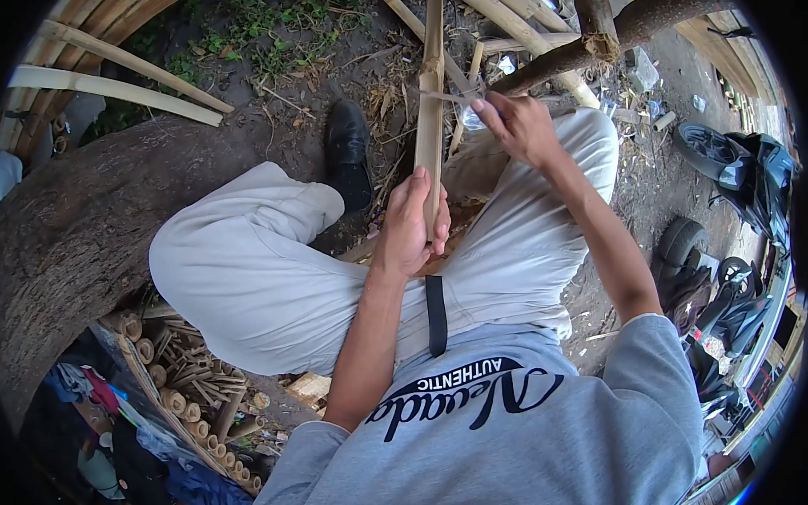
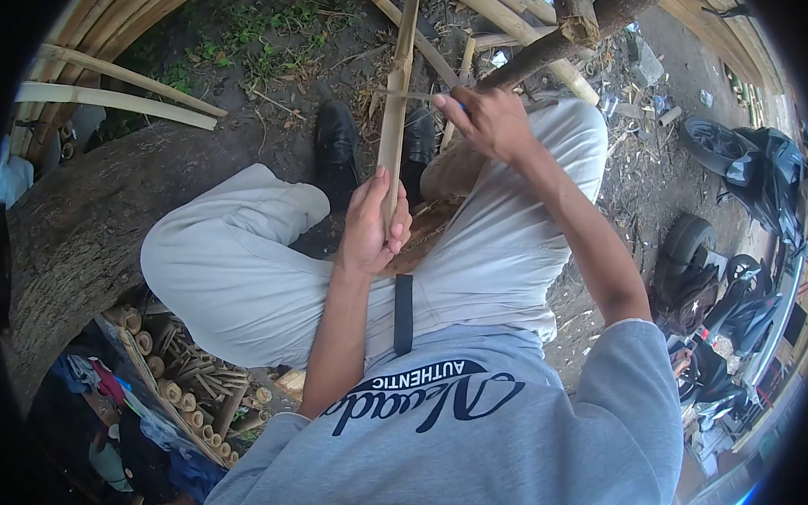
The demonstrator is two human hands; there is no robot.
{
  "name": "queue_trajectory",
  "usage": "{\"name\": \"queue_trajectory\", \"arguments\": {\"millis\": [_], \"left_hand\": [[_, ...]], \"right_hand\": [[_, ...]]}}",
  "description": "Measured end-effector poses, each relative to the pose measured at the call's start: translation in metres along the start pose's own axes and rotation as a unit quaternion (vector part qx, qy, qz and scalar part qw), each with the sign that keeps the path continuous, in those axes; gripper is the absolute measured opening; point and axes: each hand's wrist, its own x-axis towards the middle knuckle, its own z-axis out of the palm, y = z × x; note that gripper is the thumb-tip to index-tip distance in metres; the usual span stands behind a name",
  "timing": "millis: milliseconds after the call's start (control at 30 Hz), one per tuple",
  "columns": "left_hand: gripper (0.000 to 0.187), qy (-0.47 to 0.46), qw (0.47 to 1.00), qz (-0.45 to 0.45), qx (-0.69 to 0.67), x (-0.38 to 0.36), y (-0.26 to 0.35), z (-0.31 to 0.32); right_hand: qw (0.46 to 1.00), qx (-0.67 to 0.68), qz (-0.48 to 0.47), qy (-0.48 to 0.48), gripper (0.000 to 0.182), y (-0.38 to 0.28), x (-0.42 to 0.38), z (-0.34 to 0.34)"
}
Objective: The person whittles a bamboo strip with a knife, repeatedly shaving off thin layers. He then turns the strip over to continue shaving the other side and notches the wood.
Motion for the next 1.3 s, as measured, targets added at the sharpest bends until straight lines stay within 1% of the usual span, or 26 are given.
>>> {"name": "queue_trajectory", "arguments": {"millis": [67, 133, 167, 267, 300, 367, 433, 500, 533, 600, 633, 733, 833, 900, 933, 967, 1000, 1033, 1100, 1167, 1233, 1300], "left_hand": [[0.046, -0.008, 1.0, 0.009, 0.021, 0.001, 0.001, -0.001], [0.048, -0.014, 0.999, 0.013, 0.043, -0.001, 0.001, -0.003], [0.048, -0.019, 0.999, 0.016, 0.04, -0.003, 0.002, -0.003], [0.048, -0.023, 0.999, 0.016, 0.043, -0.003, 0.0, -0.006], [0.048, -0.022, 0.998, 0.018, 0.047, -0.003, -0.001, -0.006], [0.046, -0.013, 0.999, 0.015, 0.045, -0.005, -0.002, -0.005], [0.044, -0.003, 0.999, 0.016, 0.044, -0.007, -0.002, -0.004], [0.044, 0.003, 0.999, 0.007, 0.038, -0.009, 0.0, -0.006], [0.044, 0.001, 0.999, 0.008, 0.04, -0.008, 0.001, -0.005], [0.044, 0.01, 1.0, 0.005, 0.012, -0.004, 0.0, -0.002], [0.044, 0.01, 1.0, 0.006, 0.011, -0.003, 0.0, -0.002], [0.044, 0.006, 0.999, 0.017, 0.029, 0.0, 0.003, -0.001], [0.044, 0.002, 0.998, 0.021, 0.057, -0.003, 0.002, 0.001], [0.045, 0.012, 0.994, 0.032, 0.1, -0.004, 0.002, 0.004], [0.046, 0.018, 0.991, 0.033, 0.131, -0.005, 0.002, 0.004], [0.046, 0.016, 0.991, 0.031, 0.131, -0.005, 0.0, 0.004], [0.047, 0.021, 0.989, 0.037, 0.139, -0.005, -0.002, 0.004], [0.048, 0.026, 0.988, 0.044, 0.147, -0.005, -0.003, 0.003], [0.049, 0.027, 0.987, 0.041, 0.153, -0.008, -0.001, 0.003], [0.05, 0.02, 0.992, 0.017, 0.125, -0.01, 0.002, 0.001], [0.05, 0.012, 0.994, 0.022, 0.107, -0.004, 0.003, -0.003], [0.05, 0.007, 0.996, 0.028, 0.084, -0.002, 0.002, -0.003]], "right_hand": [[0.996, 0.038, -0.068, -0.035, 0.052, -0.038, -0.016, -0.003], [0.991, 0.078, -0.099, -0.054, 0.05, -0.063, -0.027, -0.003], [0.991, 0.08, -0.097, -0.055, 0.05, -0.065, -0.027, -0.003], [0.986, 0.057, -0.158, -0.026, 0.048, -0.059, -0.024, 0.003], [0.986, 0.057, -0.156, -0.028, 0.048, -0.054, -0.023, 0.005], [0.979, 0.048, -0.191, -0.05, 0.048, -0.041, -0.019, 0.01], [0.981, 0.037, -0.183, -0.047, 0.049, -0.013, -0.009, 0.023], [0.996, 0.011, -0.085, 0.024, 0.048, 0.022, 0.005, 0.035], [0.996, 0.011, -0.084, 0.026, 0.048, 0.027, 0.01, 0.031], [1.0, 0.025, 0.011, 0.012, 0.048, 0.035, 0.017, 0.023], [1.0, 0.024, 0.011, 0.012, 0.048, 0.024, 0.013, 0.018], [0.994, 0.095, -0.055, -0.021, 0.049, -0.028, -0.017, 0.014], [0.987, 0.106, -0.084, -0.082, 0.048, -0.064, -0.039, 0.003], [0.987, 0.102, -0.099, -0.069, 0.047, -0.066, -0.04, 0.001], [0.987, 0.072, -0.127, -0.065, 0.047, -0.061, -0.038, 0.002], [0.985, 0.043, -0.155, -0.063, 0.047, -0.055, -0.036, 0.002], [0.984, 0.038, -0.172, -0.035, 0.048, -0.045, -0.033, 0.007], [0.984, 0.019, -0.172, -0.038, 0.048, -0.034, -0.027, 0.012], [0.994, 0.006, -0.106, 0.001, 0.051, -0.009, -0.01, 0.019], [0.999, 0.024, -0.024, -0.01, 0.055, 0.034, 0.011, 0.033], [0.999, 0.047, -0.027, -0.002, 0.057, 0.028, 0.017, 0.022], [0.998, 0.047, -0.005, -0.038, 0.054, 0.009, 0.012, 0.017]]}}
